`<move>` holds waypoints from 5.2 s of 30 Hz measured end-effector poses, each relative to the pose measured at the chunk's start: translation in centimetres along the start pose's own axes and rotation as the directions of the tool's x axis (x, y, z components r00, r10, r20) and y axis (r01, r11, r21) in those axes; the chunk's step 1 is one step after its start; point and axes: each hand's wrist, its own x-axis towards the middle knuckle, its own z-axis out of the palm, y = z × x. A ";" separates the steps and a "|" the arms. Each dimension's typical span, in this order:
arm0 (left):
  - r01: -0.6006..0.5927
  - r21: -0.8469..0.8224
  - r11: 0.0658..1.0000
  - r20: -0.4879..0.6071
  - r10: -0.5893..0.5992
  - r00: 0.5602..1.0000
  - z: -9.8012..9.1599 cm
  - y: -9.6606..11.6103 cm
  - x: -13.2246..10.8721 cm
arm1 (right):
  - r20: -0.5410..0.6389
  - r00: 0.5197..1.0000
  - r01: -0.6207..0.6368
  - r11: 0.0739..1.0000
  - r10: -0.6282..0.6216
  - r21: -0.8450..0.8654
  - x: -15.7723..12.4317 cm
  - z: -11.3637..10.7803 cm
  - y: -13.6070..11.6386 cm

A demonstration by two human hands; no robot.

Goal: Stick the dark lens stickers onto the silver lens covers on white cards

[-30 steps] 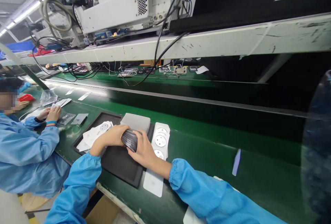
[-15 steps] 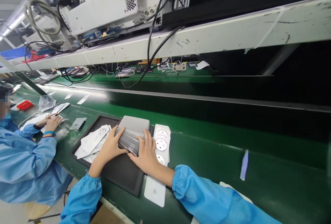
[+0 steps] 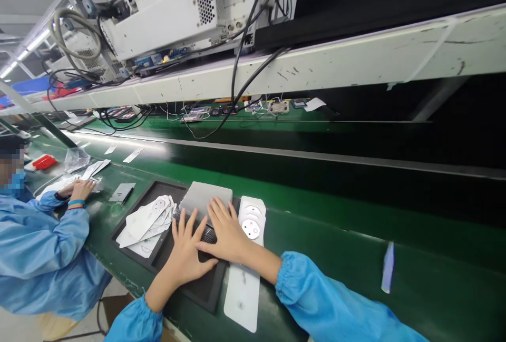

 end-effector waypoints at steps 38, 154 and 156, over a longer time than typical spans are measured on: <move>0.215 -0.834 0.509 -0.258 -0.702 0.664 2.4 -5.3 3.5 | -0.632 0.655 -0.193 0.900 0.415 0.391 -1.4 8.1 -5.0; -0.280 0.034 0.960 -0.152 0.281 0.947 1.0 -1.0 -0.3 | 0.077 0.885 -0.465 0.871 0.459 0.156 -27.4 -12.4 4.1; -0.299 -0.018 0.954 -0.148 0.293 0.945 0.2 -1.0 0.5 | 0.125 0.871 -0.491 0.850 0.475 0.192 -29.1 -14.3 4.4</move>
